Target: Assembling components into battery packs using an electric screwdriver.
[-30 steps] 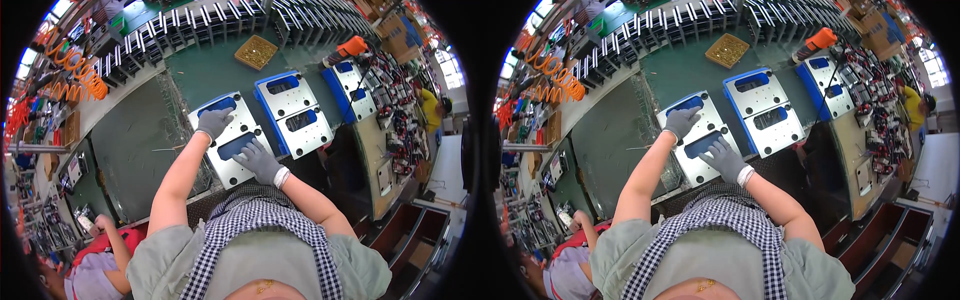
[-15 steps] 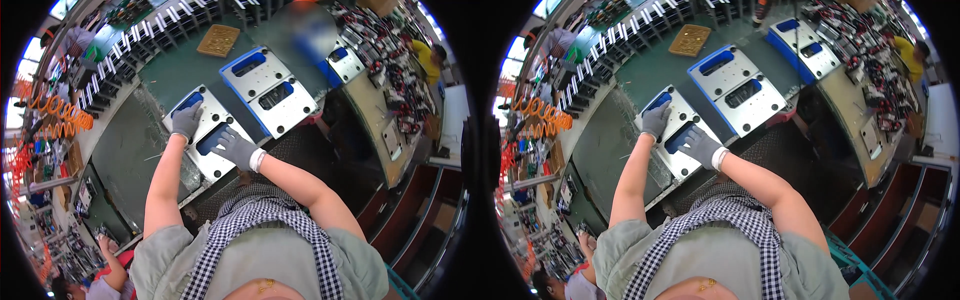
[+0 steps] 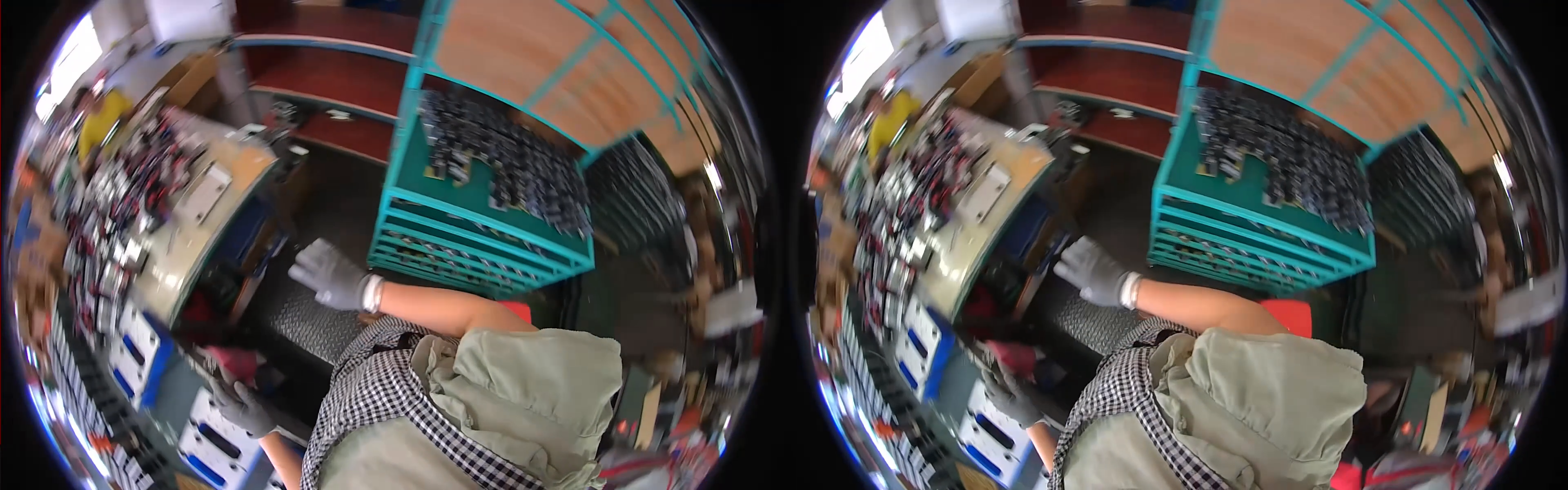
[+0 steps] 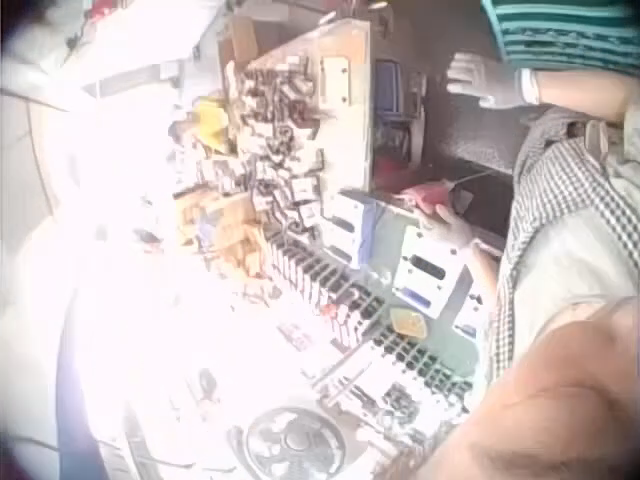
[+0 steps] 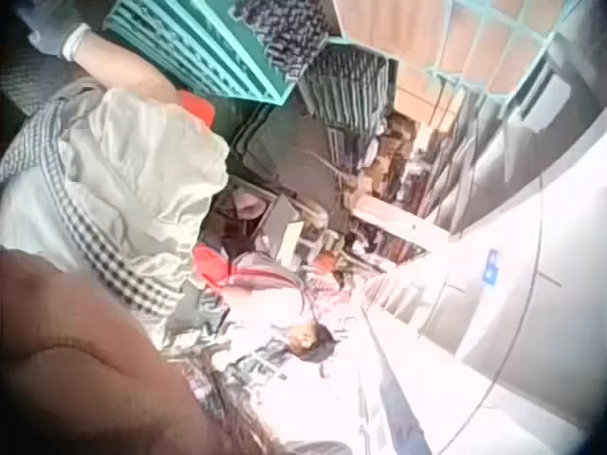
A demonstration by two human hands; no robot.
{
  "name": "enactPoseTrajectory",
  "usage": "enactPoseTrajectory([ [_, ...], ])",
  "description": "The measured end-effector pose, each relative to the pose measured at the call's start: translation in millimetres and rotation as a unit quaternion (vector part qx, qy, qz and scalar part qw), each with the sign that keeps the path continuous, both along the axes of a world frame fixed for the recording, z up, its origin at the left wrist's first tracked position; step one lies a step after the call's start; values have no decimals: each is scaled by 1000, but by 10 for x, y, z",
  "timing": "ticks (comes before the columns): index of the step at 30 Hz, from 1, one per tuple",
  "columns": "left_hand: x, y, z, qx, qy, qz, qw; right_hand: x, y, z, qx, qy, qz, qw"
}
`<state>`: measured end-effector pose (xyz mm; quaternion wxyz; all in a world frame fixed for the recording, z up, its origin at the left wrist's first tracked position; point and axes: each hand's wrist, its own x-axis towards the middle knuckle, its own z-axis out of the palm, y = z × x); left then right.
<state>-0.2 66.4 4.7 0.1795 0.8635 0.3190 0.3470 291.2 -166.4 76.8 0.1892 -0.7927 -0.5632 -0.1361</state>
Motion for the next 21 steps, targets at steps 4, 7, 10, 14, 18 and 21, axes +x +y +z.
enactPoseTrajectory([
  [4, 1079, -437, 217, 19, 19, -157, 987, 505, -1608, -243, 179, 39, -334, 925],
  [7, 1646, -881, 266, 32, 29, -251, 967, 930, -2973, -585, 85, -24, -596, 798],
  [10, 1967, -1213, 105, 81, 43, -309, 946, 1340, -3526, -344, -38, 109, -763, 637],
  [14, 2350, -1657, -95, 55, 98, -327, 938, 1995, -3928, -408, -105, 217, -771, 590],
  [18, 2716, -2067, -108, -10, 95, -316, 944, 2099, -4317, -307, -158, 132, -814, 543],
  [21, 3000, -2308, -169, -41, 98, -329, 938, 2195, -4581, -259, -77, 241, -773, 582],
])
